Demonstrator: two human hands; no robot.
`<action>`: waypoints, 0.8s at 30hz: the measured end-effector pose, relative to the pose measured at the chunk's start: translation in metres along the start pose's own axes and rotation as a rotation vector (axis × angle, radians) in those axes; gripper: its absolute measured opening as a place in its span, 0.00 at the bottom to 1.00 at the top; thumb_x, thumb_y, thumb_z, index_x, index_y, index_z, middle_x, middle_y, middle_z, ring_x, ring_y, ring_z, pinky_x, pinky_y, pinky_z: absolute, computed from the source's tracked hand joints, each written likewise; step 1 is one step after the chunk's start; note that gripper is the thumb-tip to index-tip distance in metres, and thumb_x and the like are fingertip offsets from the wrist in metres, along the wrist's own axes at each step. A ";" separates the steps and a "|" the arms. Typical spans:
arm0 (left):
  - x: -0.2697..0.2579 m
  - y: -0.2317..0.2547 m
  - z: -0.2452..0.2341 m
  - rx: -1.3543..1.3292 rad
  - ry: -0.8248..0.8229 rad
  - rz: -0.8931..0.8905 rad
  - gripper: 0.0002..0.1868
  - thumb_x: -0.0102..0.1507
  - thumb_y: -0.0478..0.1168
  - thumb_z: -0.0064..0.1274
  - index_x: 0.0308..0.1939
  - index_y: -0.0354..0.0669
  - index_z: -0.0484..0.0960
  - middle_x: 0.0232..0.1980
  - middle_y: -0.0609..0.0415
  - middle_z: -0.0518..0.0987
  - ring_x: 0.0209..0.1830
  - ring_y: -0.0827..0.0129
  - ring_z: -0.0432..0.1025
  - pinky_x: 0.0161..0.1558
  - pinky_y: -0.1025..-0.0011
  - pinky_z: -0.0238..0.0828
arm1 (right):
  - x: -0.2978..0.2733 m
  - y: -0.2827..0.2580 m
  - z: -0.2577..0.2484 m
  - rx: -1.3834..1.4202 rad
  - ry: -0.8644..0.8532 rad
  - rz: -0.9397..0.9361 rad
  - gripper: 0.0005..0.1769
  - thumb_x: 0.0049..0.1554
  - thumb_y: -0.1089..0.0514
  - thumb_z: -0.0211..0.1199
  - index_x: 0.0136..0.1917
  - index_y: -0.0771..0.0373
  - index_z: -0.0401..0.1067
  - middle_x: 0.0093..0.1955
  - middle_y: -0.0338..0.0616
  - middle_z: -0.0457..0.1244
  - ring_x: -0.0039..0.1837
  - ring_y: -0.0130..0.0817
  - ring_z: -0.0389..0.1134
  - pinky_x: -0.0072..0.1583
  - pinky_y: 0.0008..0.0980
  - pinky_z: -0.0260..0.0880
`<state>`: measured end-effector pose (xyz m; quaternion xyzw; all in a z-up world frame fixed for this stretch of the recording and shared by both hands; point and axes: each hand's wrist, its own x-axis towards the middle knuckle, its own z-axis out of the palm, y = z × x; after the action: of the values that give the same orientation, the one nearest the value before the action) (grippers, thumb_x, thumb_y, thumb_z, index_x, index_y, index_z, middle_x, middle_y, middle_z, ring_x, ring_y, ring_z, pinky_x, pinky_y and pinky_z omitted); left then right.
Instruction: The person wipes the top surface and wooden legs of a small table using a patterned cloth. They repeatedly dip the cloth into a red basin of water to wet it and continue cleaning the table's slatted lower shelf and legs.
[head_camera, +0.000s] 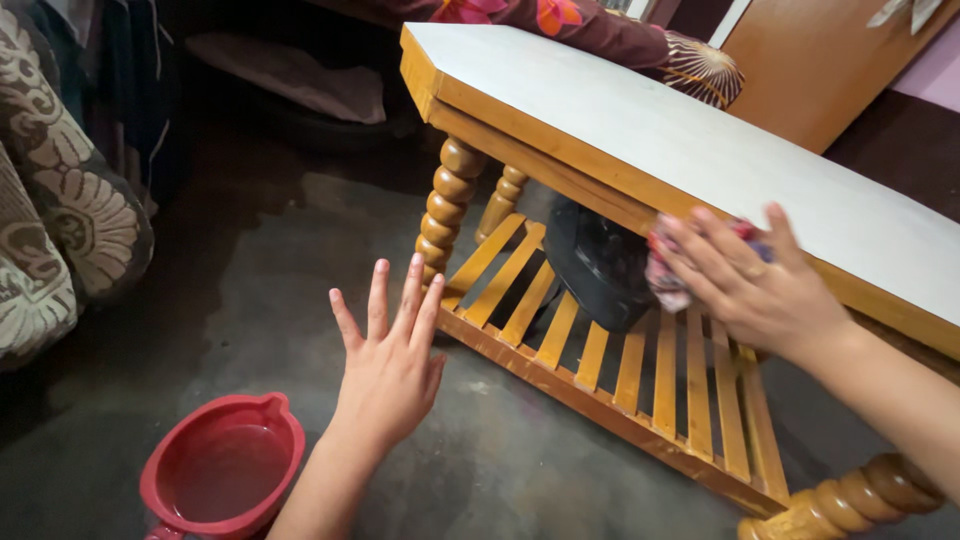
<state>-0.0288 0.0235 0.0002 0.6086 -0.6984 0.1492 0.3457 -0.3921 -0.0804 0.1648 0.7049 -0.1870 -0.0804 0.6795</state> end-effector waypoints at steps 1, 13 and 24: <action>0.000 0.000 -0.001 0.003 0.011 0.005 0.49 0.54 0.47 0.59 0.76 0.42 0.55 0.82 0.45 0.47 0.81 0.41 0.36 0.70 0.25 0.23 | -0.020 0.001 0.005 -0.010 -0.023 -0.010 0.34 0.60 0.48 0.46 0.80 0.49 0.56 0.85 0.40 0.47 0.84 0.40 0.44 0.76 0.70 0.29; 0.007 0.026 -0.001 -0.022 0.021 0.078 0.48 0.54 0.44 0.58 0.76 0.42 0.56 0.82 0.45 0.48 0.82 0.43 0.37 0.70 0.25 0.22 | -0.256 -0.062 0.087 0.329 -0.113 0.465 0.35 0.61 0.47 0.46 0.81 0.48 0.55 0.83 0.44 0.44 0.83 0.44 0.40 0.73 0.73 0.25; 0.035 0.072 0.001 -0.086 0.028 0.153 0.48 0.54 0.42 0.57 0.77 0.42 0.56 0.82 0.47 0.49 0.82 0.44 0.37 0.69 0.24 0.24 | -0.245 -0.020 0.065 0.518 -0.009 0.170 0.33 0.62 0.47 0.46 0.79 0.51 0.57 0.82 0.47 0.48 0.82 0.47 0.46 0.73 0.71 0.24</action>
<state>-0.0983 0.0120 0.0384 0.5359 -0.7439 0.1535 0.3686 -0.6378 -0.0491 0.1060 0.8365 -0.2631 0.0243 0.4800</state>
